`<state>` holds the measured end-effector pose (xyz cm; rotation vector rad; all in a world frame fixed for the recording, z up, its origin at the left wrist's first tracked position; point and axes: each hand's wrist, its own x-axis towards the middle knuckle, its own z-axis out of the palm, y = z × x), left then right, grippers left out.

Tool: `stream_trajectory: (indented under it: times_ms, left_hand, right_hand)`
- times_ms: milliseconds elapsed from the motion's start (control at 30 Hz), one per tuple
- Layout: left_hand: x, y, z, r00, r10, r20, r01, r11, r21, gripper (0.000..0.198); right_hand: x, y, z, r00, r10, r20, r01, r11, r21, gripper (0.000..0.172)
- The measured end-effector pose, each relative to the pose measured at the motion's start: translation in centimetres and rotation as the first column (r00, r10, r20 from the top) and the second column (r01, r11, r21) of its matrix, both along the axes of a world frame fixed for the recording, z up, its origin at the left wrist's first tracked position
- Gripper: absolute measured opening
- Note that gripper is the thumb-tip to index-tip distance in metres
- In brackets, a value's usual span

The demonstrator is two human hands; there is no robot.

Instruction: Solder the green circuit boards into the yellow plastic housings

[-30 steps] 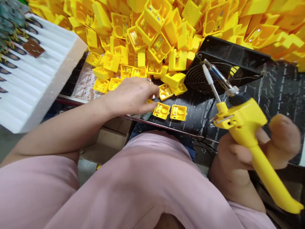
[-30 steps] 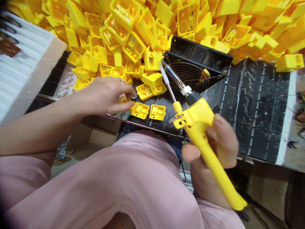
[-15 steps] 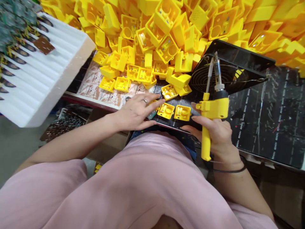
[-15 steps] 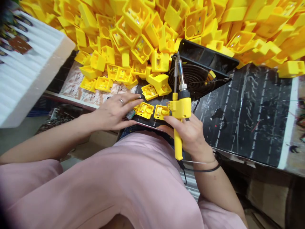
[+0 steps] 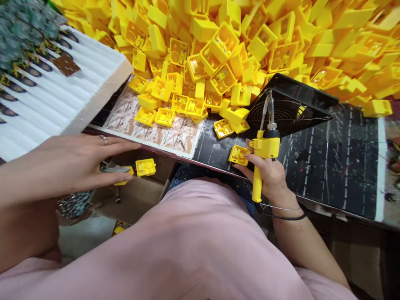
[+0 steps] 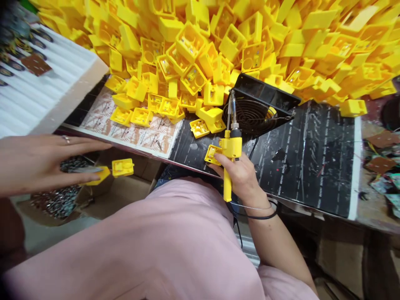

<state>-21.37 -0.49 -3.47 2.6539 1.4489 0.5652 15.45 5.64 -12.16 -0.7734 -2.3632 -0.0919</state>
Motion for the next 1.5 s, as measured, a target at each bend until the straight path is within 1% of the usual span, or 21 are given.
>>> stream_trajectory:
  times_ms: [67,133,200,267,333,400,467,533,633,733,767,833,967,1000,1067,1100,1167,1233,1300,1367,1500]
  left_hand:
    - [3.0,1.9,-1.0,0.999,-0.001,-0.041,0.003,0.999,0.043,0.046]
    - [5.6,4.2,-2.6,0.995,-0.016,-0.101,0.025,0.996,0.081,0.039]
    - [7.2,6.3,-4.3,0.981,-0.036,-0.188,0.062,0.988,0.139,0.032]
    - [7.8,7.6,-5.3,0.957,-0.022,-0.289,0.082,0.977,0.195,0.028]
    - [8.1,7.9,-5.6,0.935,-0.008,-0.354,0.090,0.973,0.214,0.026]
    - [8.4,7.3,-5.3,0.931,-0.031,-0.364,0.112,0.973,0.203,0.027]
    - [9.0,6.3,-4.9,0.940,-0.082,-0.332,0.153,0.969,0.194,0.028]
    - [9.2,5.3,-4.9,0.958,-0.094,-0.270,0.143,0.975,0.170,0.028]
    - [8.1,4.5,-5.2,0.992,-0.090,-0.090,0.093,0.995,0.037,0.037]
    - [5.6,4.4,-5.7,0.976,-0.202,0.076,0.209,0.973,-0.096,0.060]
    - [5.0,4.5,-5.9,0.966,-0.241,0.092,0.250,0.962,-0.112,0.066]
    - [4.6,4.6,-6.5,0.965,-0.253,0.074,0.259,0.962,-0.089,0.067]
    - [6.4,4.5,-7.3,0.994,-0.106,0.022,0.103,0.990,0.092,0.057]
    - [6.6,4.4,-7.3,0.997,-0.078,0.018,0.075,0.989,0.125,0.060]
    - [5.9,4.0,-7.1,0.999,-0.016,0.039,0.009,0.985,0.172,0.061]
    - [4.8,3.8,-7.0,0.998,0.035,0.054,-0.045,0.981,0.191,0.058]
    - [1.7,3.5,-7.0,0.977,0.200,0.069,-0.210,0.955,0.208,0.052]
    - [-1.7,3.3,-7.7,0.925,0.378,0.034,-0.378,0.909,0.174,0.051]
    - [-4.0,3.2,-8.7,0.895,0.446,-0.031,-0.440,0.891,0.110,0.060]
    - [-4.4,3.1,-9.6,0.908,0.413,-0.070,-0.407,0.910,0.081,0.064]
    - [-1.9,2.7,-9.7,0.965,0.260,-0.031,-0.256,0.961,0.104,0.053]
  right_hand:
    - [0.0,0.0,0.0,1.000,0.016,-0.011,-0.017,1.000,-0.020,0.046]
    - [0.0,0.0,0.2,0.999,0.040,-0.027,-0.041,0.998,-0.052,0.056]
    - [0.0,-0.1,0.3,0.998,0.052,-0.035,-0.054,0.996,-0.070,0.060]
    - [0.1,-0.2,0.4,0.998,0.044,-0.035,-0.046,0.997,-0.069,0.055]
    - [0.2,-0.3,0.4,0.999,0.027,-0.039,-0.030,0.997,-0.068,0.049]
    - [0.3,-0.4,0.4,0.999,0.019,-0.051,-0.022,0.997,-0.071,0.048]
    - [0.4,-0.5,0.5,0.997,0.031,-0.072,-0.037,0.996,-0.082,0.052]
    - [0.3,-0.4,0.6,0.994,0.056,-0.089,-0.064,0.993,-0.099,0.055]
    - [0.1,-0.1,0.7,0.992,0.089,-0.093,-0.100,0.988,-0.118,0.055]
    - [-0.3,0.2,0.6,0.992,0.089,-0.094,-0.102,0.984,-0.147,0.056]
    - [-0.5,0.2,0.6,0.991,0.089,-0.097,-0.103,0.983,-0.154,0.057]
    - [-1.0,0.2,0.6,0.991,0.094,-0.094,-0.108,0.983,-0.151,0.056]
    - [-1.7,0.3,0.4,0.992,0.115,-0.056,-0.119,0.989,-0.089,0.044]
    - [-1.6,0.4,0.4,0.992,0.114,-0.053,-0.118,0.990,-0.073,0.044]
    - [-1.2,0.4,0.2,0.991,0.103,-0.082,-0.108,0.992,-0.067,0.055]
    - [-1.0,0.4,0.1,0.989,0.096,-0.111,-0.105,0.992,-0.076,0.061]
    - [-0.9,0.5,0.0,0.983,0.091,-0.159,-0.106,0.990,-0.094,0.070]
    - [-1.4,0.5,0.0,0.981,0.104,-0.162,-0.118,0.990,-0.077,0.070]
    - [-2.6,0.5,0.1,0.985,0.121,-0.123,-0.126,0.991,-0.032,0.063]
    - [-4.1,0.5,0.2,0.989,0.118,-0.089,-0.120,0.993,-0.011,0.056]
    - [-6.7,0.8,0.1,0.995,0.080,-0.065,-0.080,0.997,0.003,0.051]
